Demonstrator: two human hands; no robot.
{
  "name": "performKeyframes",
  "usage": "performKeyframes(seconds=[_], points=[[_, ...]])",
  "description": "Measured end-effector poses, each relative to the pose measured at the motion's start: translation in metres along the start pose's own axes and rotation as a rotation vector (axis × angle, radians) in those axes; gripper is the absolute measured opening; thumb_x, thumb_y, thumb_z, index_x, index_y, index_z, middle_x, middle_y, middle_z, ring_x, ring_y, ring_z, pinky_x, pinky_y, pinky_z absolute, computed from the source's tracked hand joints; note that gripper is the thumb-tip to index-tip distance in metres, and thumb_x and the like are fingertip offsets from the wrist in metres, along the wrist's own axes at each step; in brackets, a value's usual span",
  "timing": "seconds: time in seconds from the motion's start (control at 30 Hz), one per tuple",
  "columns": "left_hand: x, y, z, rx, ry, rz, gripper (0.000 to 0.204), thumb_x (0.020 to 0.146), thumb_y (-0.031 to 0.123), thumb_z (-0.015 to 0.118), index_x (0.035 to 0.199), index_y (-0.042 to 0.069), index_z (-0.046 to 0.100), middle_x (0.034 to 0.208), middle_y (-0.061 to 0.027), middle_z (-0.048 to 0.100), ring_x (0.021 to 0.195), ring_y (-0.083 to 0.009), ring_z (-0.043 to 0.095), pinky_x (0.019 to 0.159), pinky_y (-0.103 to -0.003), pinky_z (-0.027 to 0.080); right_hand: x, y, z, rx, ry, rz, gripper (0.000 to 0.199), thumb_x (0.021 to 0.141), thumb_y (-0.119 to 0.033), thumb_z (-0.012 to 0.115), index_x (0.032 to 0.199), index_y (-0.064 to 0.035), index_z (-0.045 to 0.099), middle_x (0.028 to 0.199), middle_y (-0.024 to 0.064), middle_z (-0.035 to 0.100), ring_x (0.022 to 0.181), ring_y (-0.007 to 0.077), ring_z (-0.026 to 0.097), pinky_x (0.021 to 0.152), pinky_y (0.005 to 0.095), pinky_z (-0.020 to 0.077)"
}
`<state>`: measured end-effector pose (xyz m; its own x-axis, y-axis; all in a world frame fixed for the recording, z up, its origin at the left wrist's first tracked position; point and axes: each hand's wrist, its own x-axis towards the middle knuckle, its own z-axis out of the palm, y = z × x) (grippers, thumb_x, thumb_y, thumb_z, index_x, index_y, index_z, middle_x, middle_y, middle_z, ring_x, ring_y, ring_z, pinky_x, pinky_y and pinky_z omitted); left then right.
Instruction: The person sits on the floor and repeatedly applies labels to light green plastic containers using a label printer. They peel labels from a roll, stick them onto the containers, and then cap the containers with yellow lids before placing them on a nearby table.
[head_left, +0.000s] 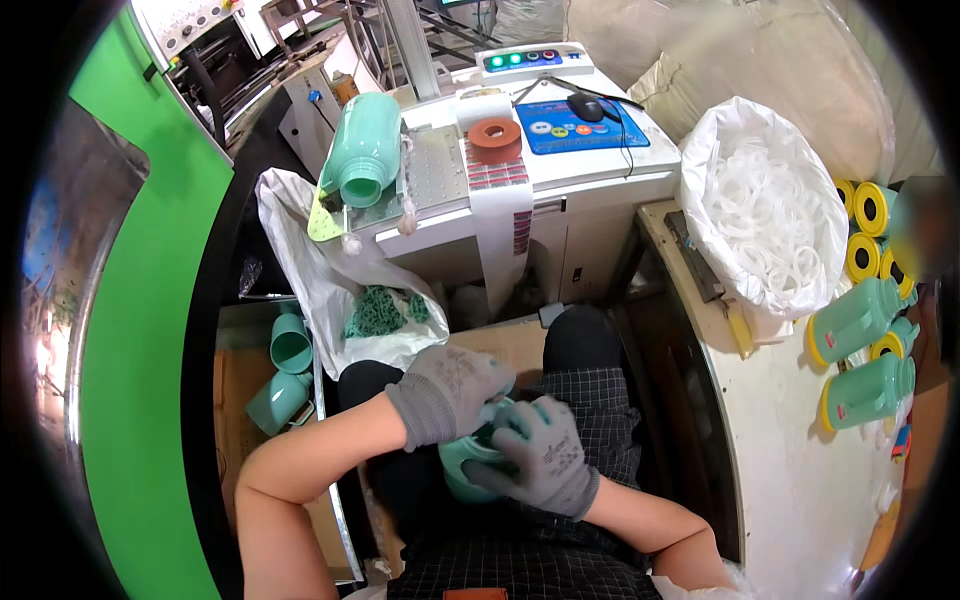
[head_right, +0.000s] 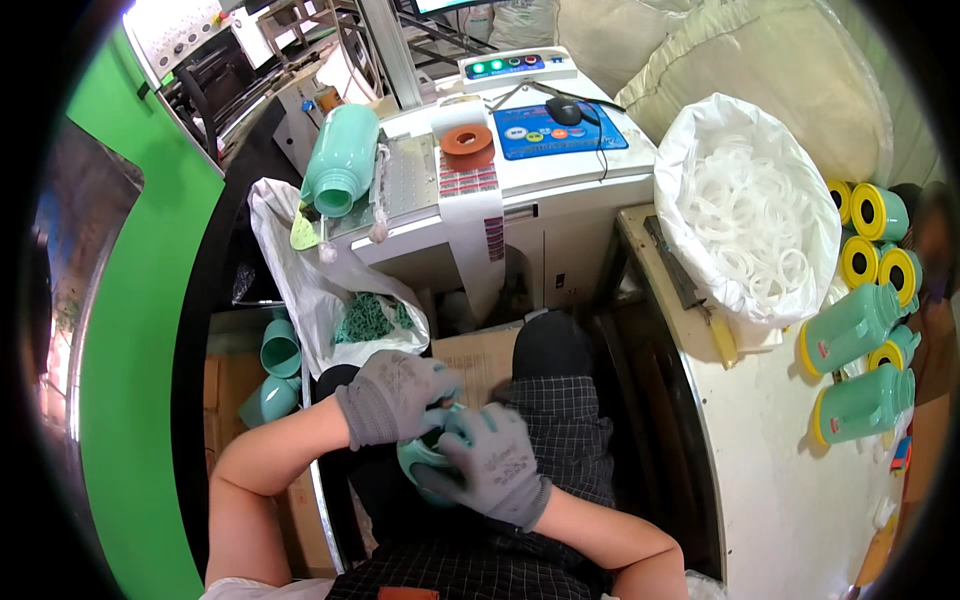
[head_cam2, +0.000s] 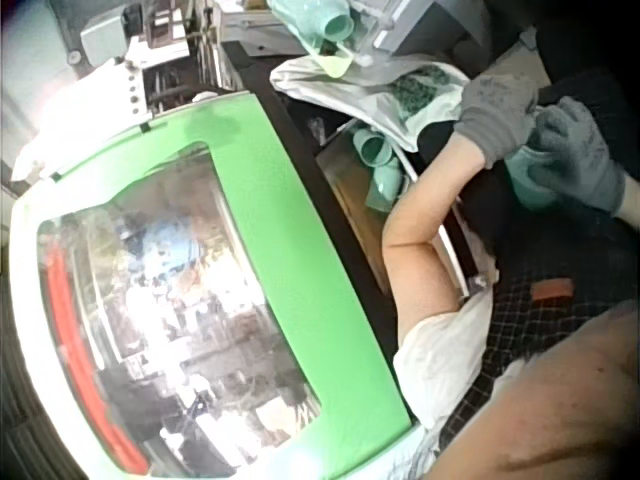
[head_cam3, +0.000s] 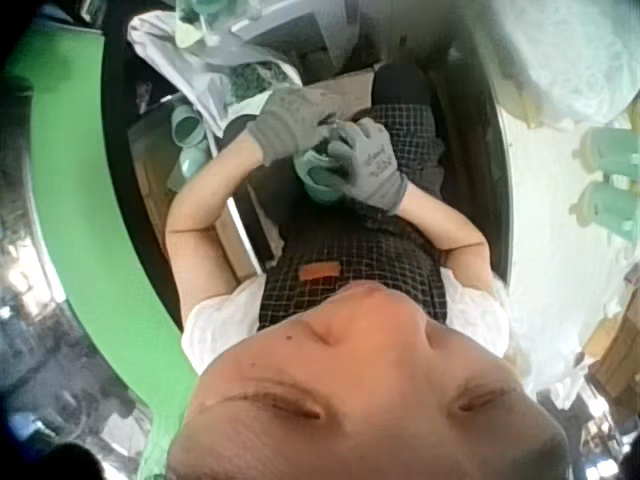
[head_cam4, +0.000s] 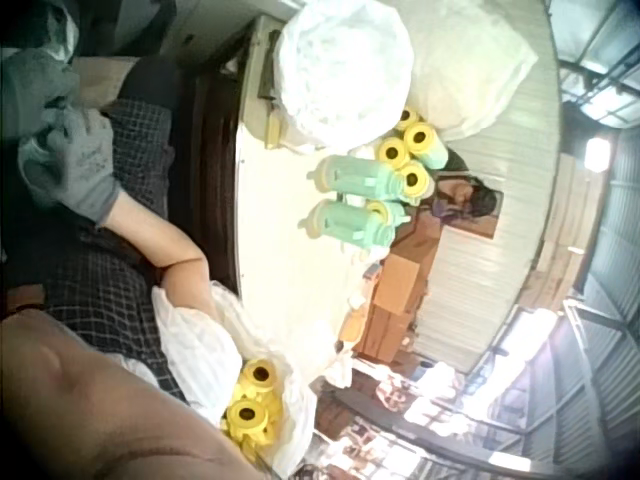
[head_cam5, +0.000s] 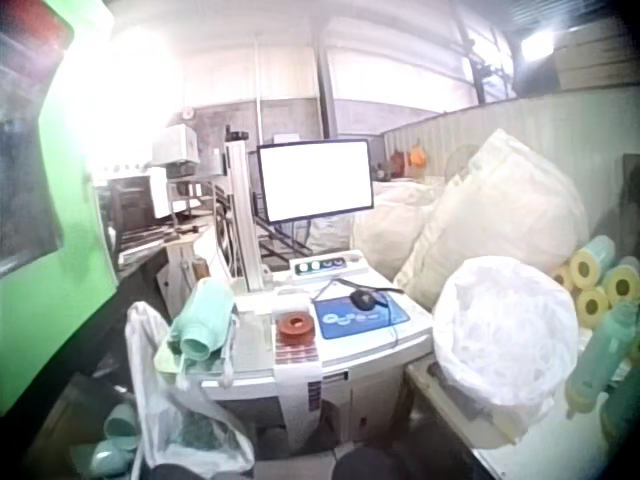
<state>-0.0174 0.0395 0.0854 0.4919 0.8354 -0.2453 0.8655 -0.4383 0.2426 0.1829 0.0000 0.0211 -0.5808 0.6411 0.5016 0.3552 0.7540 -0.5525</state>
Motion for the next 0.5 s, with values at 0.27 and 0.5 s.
performKeyframes(seconds=[0.27, 0.5], points=[[0.079, -0.068, 0.102, -1.359, 0.557, -0.154, 0.041, 0.1, 0.018, 0.076, 0.134, 0.003, 0.059, 0.123, -0.0038, 0.064, 0.111, -0.0113, 0.061, 0.1, -0.03, 0.051, -0.049, 0.071, -0.001, 0.502, 0.212, 0.366, 0.031, 0.078, -0.021, 0.092, 0.089, -0.0026, 0.069, 0.103, 0.0134, 0.065, 0.099, 0.0314, 0.066, 0.09, 0.042, 0.0556], [0.199, -0.231, 0.158, -0.814, 0.725, -0.543, 0.064, 0.086, 0.033, 0.091, 0.129, -0.006, 0.063, 0.121, -0.0099, 0.071, 0.109, -0.0157, 0.066, 0.093, -0.029, 0.053, -0.004, 0.069, 0.004, 0.421, 0.221, 0.272, 0.069, 0.08, -0.021, 0.089, 0.136, 0.0, 0.055, 0.13, 0.0164, 0.055, 0.125, 0.0276, 0.058, 0.103, 0.0419, 0.0511]])
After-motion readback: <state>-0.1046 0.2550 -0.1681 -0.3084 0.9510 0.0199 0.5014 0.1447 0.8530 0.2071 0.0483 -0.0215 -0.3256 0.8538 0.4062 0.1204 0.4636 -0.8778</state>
